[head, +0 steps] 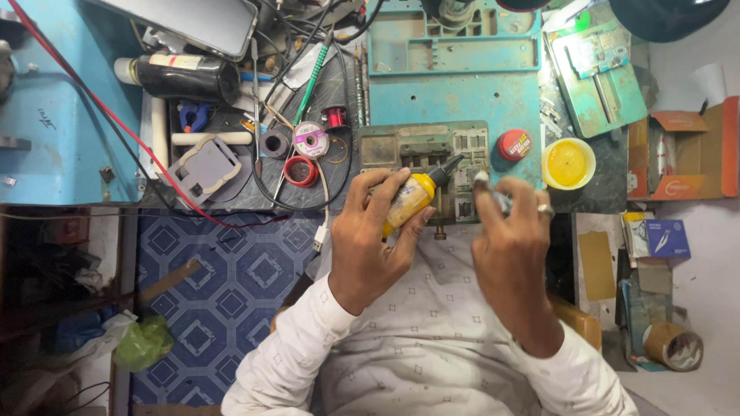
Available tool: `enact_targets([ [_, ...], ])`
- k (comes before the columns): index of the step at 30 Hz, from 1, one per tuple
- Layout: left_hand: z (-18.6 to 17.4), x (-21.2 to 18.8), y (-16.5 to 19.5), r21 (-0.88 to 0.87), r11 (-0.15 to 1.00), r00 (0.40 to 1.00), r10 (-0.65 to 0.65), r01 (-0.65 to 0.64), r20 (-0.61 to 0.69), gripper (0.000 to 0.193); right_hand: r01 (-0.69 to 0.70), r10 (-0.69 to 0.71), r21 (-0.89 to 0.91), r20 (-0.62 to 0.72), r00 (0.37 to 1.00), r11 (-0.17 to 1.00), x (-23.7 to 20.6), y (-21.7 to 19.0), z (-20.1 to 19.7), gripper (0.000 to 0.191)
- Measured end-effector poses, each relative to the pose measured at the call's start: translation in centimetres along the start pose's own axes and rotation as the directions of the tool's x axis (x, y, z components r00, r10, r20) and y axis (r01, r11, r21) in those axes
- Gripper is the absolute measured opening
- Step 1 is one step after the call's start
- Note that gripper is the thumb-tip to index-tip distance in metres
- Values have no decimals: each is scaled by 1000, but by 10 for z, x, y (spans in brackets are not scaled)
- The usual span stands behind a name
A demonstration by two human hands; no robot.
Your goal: The person solders a wire to a small electronic component on a cluttered repair bench, holding the part in one hand and a soldering iron in the other while feeding solder. They then set the iron down, apply liquid from a yellow flux bottle onto the part, and manipulate the small component by hand.
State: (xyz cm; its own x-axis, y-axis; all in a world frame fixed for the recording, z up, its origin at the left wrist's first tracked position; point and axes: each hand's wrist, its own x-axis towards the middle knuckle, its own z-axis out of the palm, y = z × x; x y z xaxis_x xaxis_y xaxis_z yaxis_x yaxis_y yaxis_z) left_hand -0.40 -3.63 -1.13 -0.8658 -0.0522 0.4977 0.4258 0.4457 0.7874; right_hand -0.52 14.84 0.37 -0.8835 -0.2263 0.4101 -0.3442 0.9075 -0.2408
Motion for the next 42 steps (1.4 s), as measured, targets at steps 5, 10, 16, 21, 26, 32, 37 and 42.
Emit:
enact_targets([
  [5, 1, -2, 1, -4, 1000, 1000, -11, 11, 11, 52, -12, 12, 1, 29, 999, 1000, -1, 3, 2, 46],
  [10, -2, 0, 0, -23, 1000, 1000, -10, 10, 6, 52, -92, 92, 11, 13, 996, 996, -7, 12, -12, 38],
  [16, -1, 0, 2, -50, 998, 1000, -26, 26, -8, 49, -132, 162, 244, -108, 981, 961, 6, 32, -23, 9],
  [21, -4, 1, 4, -67, 997, 999, -40, 40, -5, 47, -66, 64, 280, 15, 998, 958, 18, 38, -22, 18],
  [26, -6, 2, 4, -71, 996, 999, -47, 47, -9, 46, 127, -178, 289, 154, 972, 949, 45, 46, -28, 23],
  [32, -7, 2, 4, -80, 995, 998, -57, 55, -14, 45, 151, -266, 292, 410, 873, 944, 77, 52, -41, 20],
  [37, -8, 2, 4, -74, 996, 998, -54, 53, -13, 45, 233, -327, 251, 460, 826, 940, 93, 49, -39, 20],
  [42, -8, 2, 2, -77, 996, 998, -52, 50, -23, 45, 222, -313, 233, 507, 803, 947, 97, 45, -36, 16],
])
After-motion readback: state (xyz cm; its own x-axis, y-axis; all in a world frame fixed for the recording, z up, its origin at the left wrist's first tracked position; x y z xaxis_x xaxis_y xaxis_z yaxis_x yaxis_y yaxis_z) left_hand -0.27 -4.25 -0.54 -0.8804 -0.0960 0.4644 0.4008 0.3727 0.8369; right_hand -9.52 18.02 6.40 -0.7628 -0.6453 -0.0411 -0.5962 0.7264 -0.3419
